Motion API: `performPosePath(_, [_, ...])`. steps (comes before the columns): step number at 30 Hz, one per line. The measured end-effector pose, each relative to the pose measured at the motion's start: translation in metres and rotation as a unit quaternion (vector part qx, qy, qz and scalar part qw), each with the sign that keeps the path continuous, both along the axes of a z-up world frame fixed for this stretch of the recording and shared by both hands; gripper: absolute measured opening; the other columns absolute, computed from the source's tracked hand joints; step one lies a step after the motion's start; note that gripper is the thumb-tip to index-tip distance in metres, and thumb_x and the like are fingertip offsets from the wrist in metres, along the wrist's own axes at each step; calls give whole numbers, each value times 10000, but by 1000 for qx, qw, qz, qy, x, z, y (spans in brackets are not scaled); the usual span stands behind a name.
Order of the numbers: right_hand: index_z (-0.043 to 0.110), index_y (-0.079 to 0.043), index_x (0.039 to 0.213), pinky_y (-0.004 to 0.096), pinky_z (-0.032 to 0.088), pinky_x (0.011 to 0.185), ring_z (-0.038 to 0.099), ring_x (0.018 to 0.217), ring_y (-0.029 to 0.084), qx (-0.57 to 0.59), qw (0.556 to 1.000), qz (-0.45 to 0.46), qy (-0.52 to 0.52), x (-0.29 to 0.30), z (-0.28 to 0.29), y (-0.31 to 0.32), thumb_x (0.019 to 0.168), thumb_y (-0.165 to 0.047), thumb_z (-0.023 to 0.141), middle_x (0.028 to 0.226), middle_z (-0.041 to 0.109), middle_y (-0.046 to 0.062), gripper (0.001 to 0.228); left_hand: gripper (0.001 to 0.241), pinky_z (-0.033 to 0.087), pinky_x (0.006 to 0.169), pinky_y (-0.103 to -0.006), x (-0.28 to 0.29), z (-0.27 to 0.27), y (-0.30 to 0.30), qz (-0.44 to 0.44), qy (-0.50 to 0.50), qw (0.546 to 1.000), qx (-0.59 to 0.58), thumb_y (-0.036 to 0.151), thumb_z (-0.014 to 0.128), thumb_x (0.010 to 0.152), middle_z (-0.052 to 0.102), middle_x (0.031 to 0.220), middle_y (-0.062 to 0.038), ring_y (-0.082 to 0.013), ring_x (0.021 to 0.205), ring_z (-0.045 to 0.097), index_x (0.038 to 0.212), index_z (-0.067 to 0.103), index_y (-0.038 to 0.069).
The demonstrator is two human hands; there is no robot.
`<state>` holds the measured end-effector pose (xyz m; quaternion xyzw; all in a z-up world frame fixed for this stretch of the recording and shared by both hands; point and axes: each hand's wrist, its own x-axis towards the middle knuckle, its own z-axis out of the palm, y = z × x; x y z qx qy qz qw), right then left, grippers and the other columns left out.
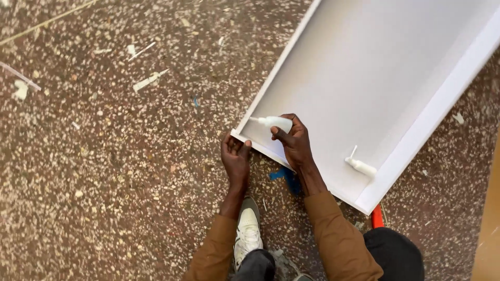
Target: Assembling a plastic sign frame by applying adhesive to the edges and joining the pieces together on the floor.
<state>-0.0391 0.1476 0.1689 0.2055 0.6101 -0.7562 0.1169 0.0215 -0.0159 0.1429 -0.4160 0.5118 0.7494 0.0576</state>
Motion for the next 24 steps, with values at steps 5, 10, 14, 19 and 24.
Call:
performPosePath(5, [713, -33, 1212, 314, 684, 799, 757, 836, 164, -66, 995, -56, -56, -16, -14, -12, 1012, -191, 900, 1021, 802, 80, 316, 915, 583, 1207, -569, 6, -10, 0, -7, 50, 999, -6, 113, 898, 970, 521, 1624, -259, -423, 1499, 579, 1739, 404, 59])
performPosePath(10, [725, -37, 1143, 364, 697, 800, 758, 800, 185, 38, 998, -27, -34, -20, 4, -37, 1007, -260, 925, 957, 788, 116, 329, 831, 625, 1167, -540, 26, -53, -3, -25, 77, 996, -43, 118, 913, 991, 571, 1583, -246, -404, 1464, 618, 1697, 480, 54])
performPosePath(14, [747, -53, 1122, 403, 687, 875, 745, 881, 187, 111, 993, 25, 17, -46, 30, -34, 1009, -325, 935, 965, 786, 109, 349, 812, 596, 1189, -577, -8, -3, 6, -25, 62, 997, -48, 75, 846, 1010, 542, 1578, -321, -479, 1464, 604, 1708, 436, 13])
performPosePath(19, [704, -35, 1194, 484, 697, 971, 770, 990, 233, 31, 999, -22, 8, -36, 8, -27, 1016, -303, 918, 1048, 781, 137, 386, 927, 582, 1203, -569, -13, 5, 9, -19, 46, 998, -35, 74, 899, 948, 498, 1629, -315, -469, 1500, 578, 1733, 406, 65])
performPosePath(24, [535, -92, 1292, 499, 651, 1142, 790, 1117, 319, -184, 974, -129, -34, -16, -7, -12, 966, -10, 887, 1148, 749, 137, 487, 1227, 548, 1246, -589, -8, -5, 17, 2, 35, 999, -10, 64, 1005, 844, 377, 1691, -340, -501, 1557, 504, 1782, 214, 42])
